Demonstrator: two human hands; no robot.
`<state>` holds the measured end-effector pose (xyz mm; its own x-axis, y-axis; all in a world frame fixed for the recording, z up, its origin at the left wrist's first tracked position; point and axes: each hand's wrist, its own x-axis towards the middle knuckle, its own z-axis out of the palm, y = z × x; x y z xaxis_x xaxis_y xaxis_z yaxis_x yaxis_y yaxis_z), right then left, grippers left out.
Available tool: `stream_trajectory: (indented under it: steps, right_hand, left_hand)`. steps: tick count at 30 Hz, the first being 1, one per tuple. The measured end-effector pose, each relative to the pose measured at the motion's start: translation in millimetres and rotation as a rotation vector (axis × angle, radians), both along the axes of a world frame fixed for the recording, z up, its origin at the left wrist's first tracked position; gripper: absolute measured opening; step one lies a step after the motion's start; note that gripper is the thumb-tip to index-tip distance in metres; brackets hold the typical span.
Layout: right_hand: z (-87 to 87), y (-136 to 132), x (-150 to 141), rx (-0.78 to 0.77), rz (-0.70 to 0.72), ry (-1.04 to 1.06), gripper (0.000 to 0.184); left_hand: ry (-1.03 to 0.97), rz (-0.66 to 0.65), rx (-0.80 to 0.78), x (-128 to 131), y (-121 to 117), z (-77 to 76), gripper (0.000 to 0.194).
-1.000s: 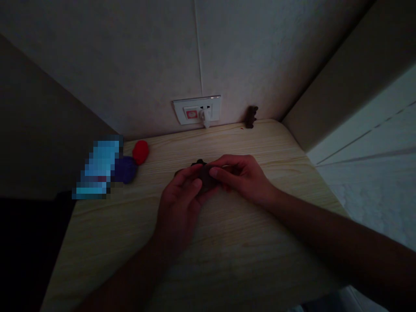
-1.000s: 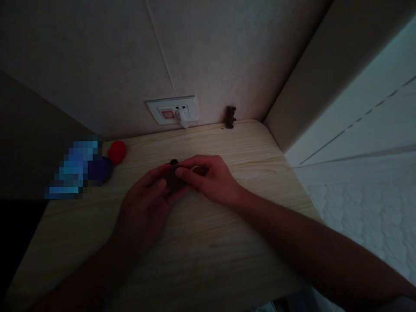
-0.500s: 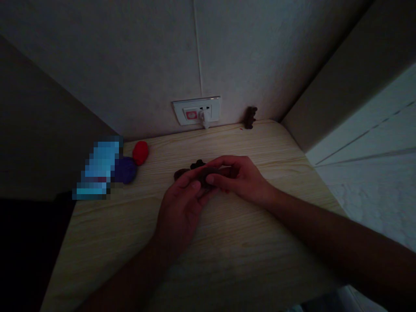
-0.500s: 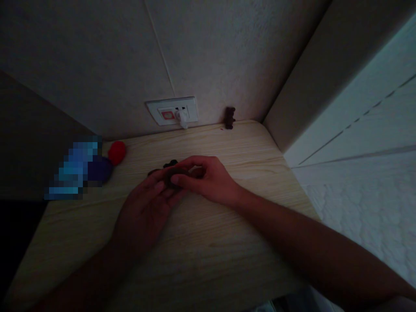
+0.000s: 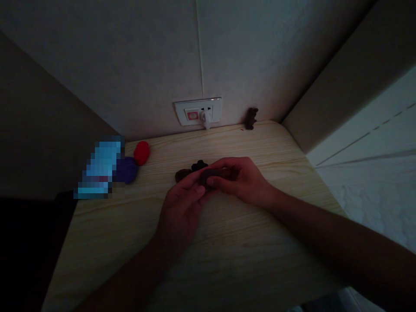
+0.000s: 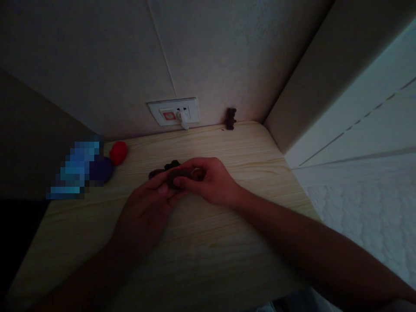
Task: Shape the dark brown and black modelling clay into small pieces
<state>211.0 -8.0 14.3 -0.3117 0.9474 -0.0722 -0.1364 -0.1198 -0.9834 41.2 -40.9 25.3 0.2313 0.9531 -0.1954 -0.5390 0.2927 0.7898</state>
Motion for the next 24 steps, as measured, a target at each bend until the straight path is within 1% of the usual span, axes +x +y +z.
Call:
stream_trajectory:
  steps: [5, 8, 13, 20, 24]
  right_hand:
    - [1.9, -0.1, 0.2, 0.009, 0.004, 0.007, 0.026]
    - [1.3, 0.7, 0.6, 0.016, 0.002, 0.003, 0.026]
    - [-0.6, 0.1, 1.1, 0.053, 0.031, -0.017, 0.028]
    - [-0.5, -0.7, 0.5, 0.029, 0.045, -0.026, 0.026]
    - [-0.7, 0.0, 0.9, 0.041, 0.052, -0.026, 0.026]
  left_hand:
    - [-0.012, -0.031, 0.017, -0.3, 0.2, 0.9, 0.033]
    - [-0.011, -0.045, 0.01, -1.1, -0.2, 2.6, 0.034]
    - [-0.001, -0.031, 0.011, -1.4, -0.6, 4.6, 0.032]
    - [-0.025, -0.042, 0.04, -0.9, -1.1, 5.0, 0.031]
    - [-0.016, -0.041, 0.026, -1.4, -1.5, 5.1, 0.031]
